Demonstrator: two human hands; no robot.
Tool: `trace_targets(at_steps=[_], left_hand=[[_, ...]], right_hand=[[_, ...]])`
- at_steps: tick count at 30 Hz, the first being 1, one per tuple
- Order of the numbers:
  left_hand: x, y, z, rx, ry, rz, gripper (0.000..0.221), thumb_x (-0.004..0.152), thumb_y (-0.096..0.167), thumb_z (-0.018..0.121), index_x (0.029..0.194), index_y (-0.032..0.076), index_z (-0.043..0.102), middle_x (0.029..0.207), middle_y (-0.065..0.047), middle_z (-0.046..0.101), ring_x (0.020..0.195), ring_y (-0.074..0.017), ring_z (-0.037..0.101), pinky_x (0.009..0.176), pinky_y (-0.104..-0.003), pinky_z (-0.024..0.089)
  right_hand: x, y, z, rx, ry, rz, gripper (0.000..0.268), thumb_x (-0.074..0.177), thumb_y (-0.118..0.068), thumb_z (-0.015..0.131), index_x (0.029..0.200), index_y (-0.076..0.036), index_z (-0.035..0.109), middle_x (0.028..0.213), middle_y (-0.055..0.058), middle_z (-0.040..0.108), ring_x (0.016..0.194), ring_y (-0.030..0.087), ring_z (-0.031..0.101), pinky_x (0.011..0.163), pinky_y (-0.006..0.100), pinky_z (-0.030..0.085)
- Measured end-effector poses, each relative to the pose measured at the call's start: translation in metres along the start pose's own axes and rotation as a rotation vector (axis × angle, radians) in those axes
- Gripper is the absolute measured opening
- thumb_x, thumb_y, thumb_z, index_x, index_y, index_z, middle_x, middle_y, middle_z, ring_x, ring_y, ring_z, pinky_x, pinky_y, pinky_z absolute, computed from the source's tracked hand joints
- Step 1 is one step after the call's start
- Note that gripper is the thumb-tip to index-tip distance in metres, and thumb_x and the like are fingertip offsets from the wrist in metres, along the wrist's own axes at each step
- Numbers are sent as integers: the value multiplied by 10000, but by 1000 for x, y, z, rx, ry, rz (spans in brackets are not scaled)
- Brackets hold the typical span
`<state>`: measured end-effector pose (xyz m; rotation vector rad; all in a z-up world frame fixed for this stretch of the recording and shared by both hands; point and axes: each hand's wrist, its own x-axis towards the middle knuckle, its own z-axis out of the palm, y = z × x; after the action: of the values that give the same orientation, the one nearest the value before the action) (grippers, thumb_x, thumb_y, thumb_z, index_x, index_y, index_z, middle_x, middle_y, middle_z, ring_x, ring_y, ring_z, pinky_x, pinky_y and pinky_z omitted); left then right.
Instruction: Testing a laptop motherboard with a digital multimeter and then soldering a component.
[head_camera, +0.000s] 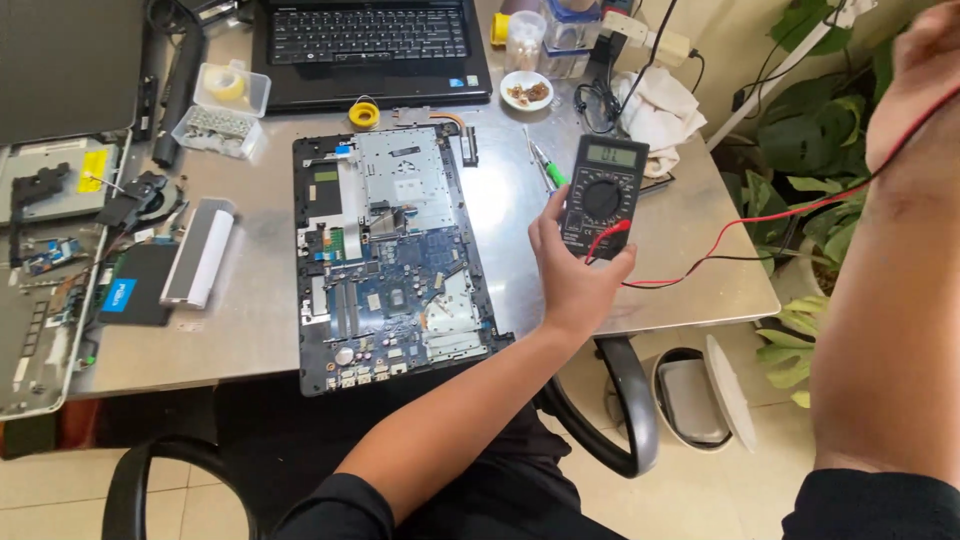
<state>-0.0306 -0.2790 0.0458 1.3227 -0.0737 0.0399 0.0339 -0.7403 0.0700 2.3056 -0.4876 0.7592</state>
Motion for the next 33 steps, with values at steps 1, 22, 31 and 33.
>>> trace_targets(at_steps=[1, 22, 31, 33], left_hand=[[1, -7, 8, 35, -5, -31, 891, 693, 181, 791, 1495, 123, 409, 1352, -114, 414, 1245, -232, 554, 1030, -334, 532], [-7, -48, 47, 752, -532, -185, 1106, 833, 492, 693, 1669, 148, 56, 1607, -248, 97, 1503, -436, 101, 1198, -552, 114], [-15, -36, 44, 898, -717, -146, 1019, 868, 599, 539, 1643, 92, 114, 1698, -270, 7, 1555, -414, -50, 1172, -571, -11], [-19, -30, 41, 907, -706, -165, 995, 862, 597, 543, 1629, 112, 133, 1694, -265, 43, 1563, -404, -47, 1173, -594, 26]], right_hand=[[4, -23, -54, 914, 7, 67, 288, 1049, -276, 467, 1284, -119, 413, 1259, 94, 511, 1041, 219, 526, 920, 325, 437], [-126, -136, -107, 978, -295, -233, 337, 982, -9, 607, 1292, -124, 668, 1201, 110, 589, 1135, 394, 651, 922, 498, 579], [-127, -116, -103, 1154, -433, -300, 553, 851, 214, 470, 1289, -58, 670, 1441, 177, 559, 1319, 403, 559, 1041, 485, 513], [-122, -113, -99, 1194, -484, -245, 569, 842, 204, 424, 1277, -48, 691, 1436, 180, 586, 1302, 364, 569, 1068, 448, 490]])
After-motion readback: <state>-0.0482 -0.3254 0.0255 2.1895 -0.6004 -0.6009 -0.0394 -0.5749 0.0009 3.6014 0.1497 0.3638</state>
